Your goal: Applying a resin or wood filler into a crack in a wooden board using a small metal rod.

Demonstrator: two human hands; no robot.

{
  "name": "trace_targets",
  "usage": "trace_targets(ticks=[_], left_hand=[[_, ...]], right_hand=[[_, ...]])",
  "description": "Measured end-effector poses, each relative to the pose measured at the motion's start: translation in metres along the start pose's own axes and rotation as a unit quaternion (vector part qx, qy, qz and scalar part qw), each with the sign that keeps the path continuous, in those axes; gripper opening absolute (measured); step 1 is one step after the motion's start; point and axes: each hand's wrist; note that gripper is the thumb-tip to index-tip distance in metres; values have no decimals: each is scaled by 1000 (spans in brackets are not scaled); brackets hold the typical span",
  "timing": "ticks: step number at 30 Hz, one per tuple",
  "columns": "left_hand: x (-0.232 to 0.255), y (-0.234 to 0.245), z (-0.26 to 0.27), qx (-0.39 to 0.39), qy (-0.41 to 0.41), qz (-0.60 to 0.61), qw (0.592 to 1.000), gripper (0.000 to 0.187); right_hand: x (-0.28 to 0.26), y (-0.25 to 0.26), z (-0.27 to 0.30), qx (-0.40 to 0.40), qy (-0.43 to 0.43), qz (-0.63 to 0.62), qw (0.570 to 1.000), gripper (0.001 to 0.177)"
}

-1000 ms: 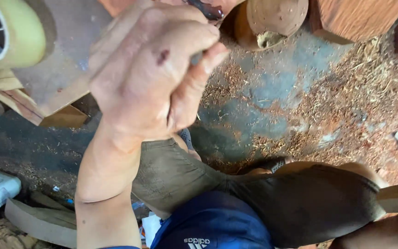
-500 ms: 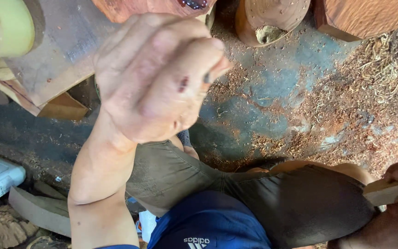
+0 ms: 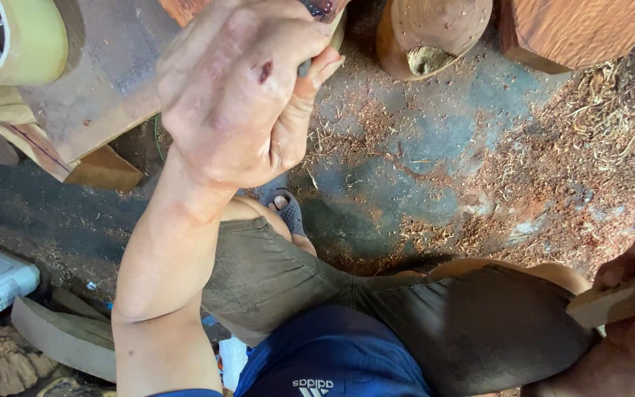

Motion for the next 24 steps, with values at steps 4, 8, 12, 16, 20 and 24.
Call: trace_targets(ticks=[4,8,12,16,20,24], left_hand=[[-1,1,-1,1,-3,5,1000,17],[-5,2,0,9,-2,10,1000,16],[-6,0,2,22,-7,24,999,14],[-10,-2,2,32,29,0,999,8],[-23,-7,18,144,110,-27,983,9],[-27,-6,27,193,193,-81,959,15]], right_hand=[[-17,-14,7,9,29,2,1000,34],[-16,-9,-1,1,56,-10,998,39],[-3,-6,10,-33,59,-45,997,42],[7,10,-6,-53,68,-18,996,46],[15,20,-8,-86,46,-10,995,45],[22,31,-12,-100,52,21,993,38]])
Point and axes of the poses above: each hand's wrist, its own z-axis away from the middle knuckle, its own y-axis out of the back of the hand, x = y × z, and after that the axes turned 1 degree about x, right-handed
